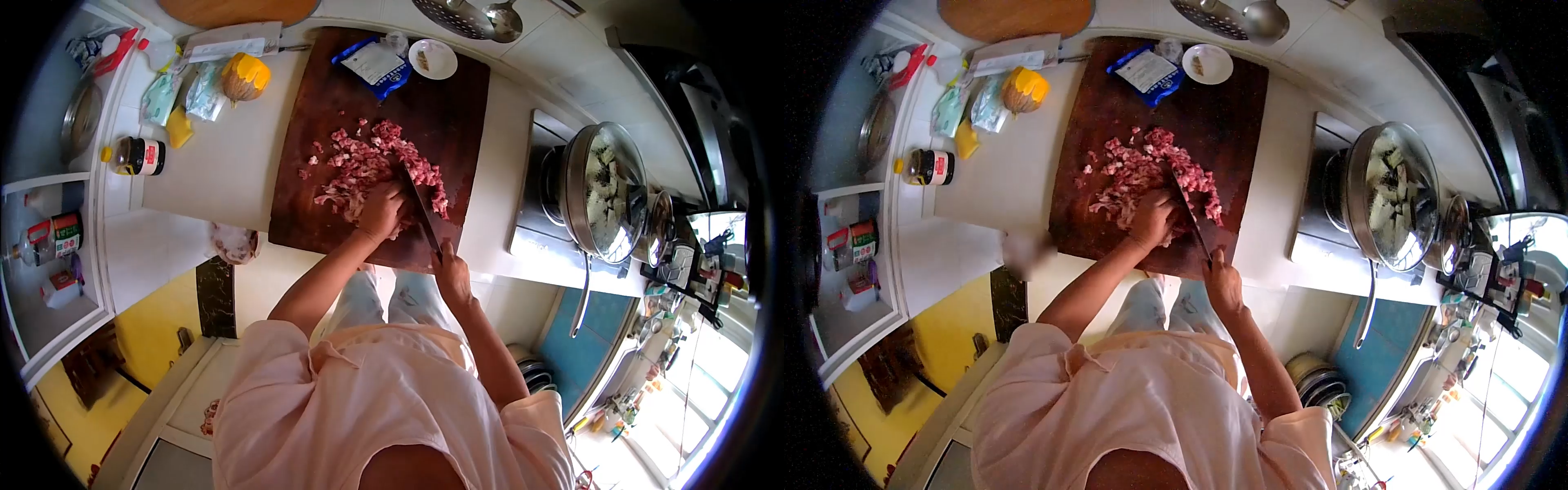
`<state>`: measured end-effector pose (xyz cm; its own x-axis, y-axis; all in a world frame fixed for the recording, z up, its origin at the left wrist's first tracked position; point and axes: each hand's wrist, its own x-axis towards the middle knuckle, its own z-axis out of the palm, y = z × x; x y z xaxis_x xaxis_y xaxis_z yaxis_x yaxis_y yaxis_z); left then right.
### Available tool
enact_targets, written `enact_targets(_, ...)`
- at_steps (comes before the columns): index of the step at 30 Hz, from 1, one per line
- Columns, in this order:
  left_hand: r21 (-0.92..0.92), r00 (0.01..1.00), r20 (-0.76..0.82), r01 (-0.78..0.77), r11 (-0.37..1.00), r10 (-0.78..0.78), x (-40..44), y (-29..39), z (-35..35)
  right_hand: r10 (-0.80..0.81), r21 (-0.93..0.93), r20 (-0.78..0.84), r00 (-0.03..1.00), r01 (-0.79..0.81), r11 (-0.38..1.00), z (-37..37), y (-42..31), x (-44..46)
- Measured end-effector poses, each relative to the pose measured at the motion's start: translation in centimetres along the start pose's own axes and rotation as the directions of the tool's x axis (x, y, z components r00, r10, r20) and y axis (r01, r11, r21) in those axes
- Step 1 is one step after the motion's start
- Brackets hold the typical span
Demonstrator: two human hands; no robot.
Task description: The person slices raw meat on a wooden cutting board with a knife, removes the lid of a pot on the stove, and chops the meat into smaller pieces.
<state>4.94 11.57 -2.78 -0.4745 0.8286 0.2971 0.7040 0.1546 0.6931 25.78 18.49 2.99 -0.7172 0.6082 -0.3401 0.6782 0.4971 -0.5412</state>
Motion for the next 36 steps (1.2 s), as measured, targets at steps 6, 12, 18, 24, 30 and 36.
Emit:
enact_targets(6, -0.044, 0.996, 0.083, -0.012, 0.999, 0.016, 0.2, 1.2, -1.0, -0.112, -0.072, -0.037, 0.993, 0.109, 0.991, 1.9, -2.4, 8.5)
enact_targets(12, 0.208, 0.989, 0.033, -0.147, 0.967, 0.144, -0.9, 4.4, -2.0, -0.120, 0.008, 0.008, 0.993, 0.120, 0.993, -0.1, -1.4, 8.6)
enact_targets(18, 0.319, 0.999, 0.042, -0.039, 0.947, 0.026, 0.3, 2.2, -0.2, -0.169, -0.020, -0.031, 0.985, 0.169, 0.985, -1.6, 0.1, 5.9)
enact_targets(24, 0.031, 0.994, -0.094, -0.048, 0.998, 0.051, 0.5, 1.7, -1.0, -0.132, -0.057, -0.126, 0.983, 0.126, 0.990, -0.1, 0.3, 2.8)
enact_targets(30, 0.036, 0.995, -0.093, -0.043, 0.998, 0.047, 2.8, -1.4, -2.1, -0.040, 0.100, -0.146, 0.988, 0.055, 0.993, 0.6, -1.2, -0.1)
enact_targets(36, -0.172, 0.993, 0.031, -0.103, 0.980, 0.110, 1.3, -1.4, -3.2, 0.039, 0.122, -0.293, 0.955, -0.003, 0.993, 0.4, -4.5, -2.4)
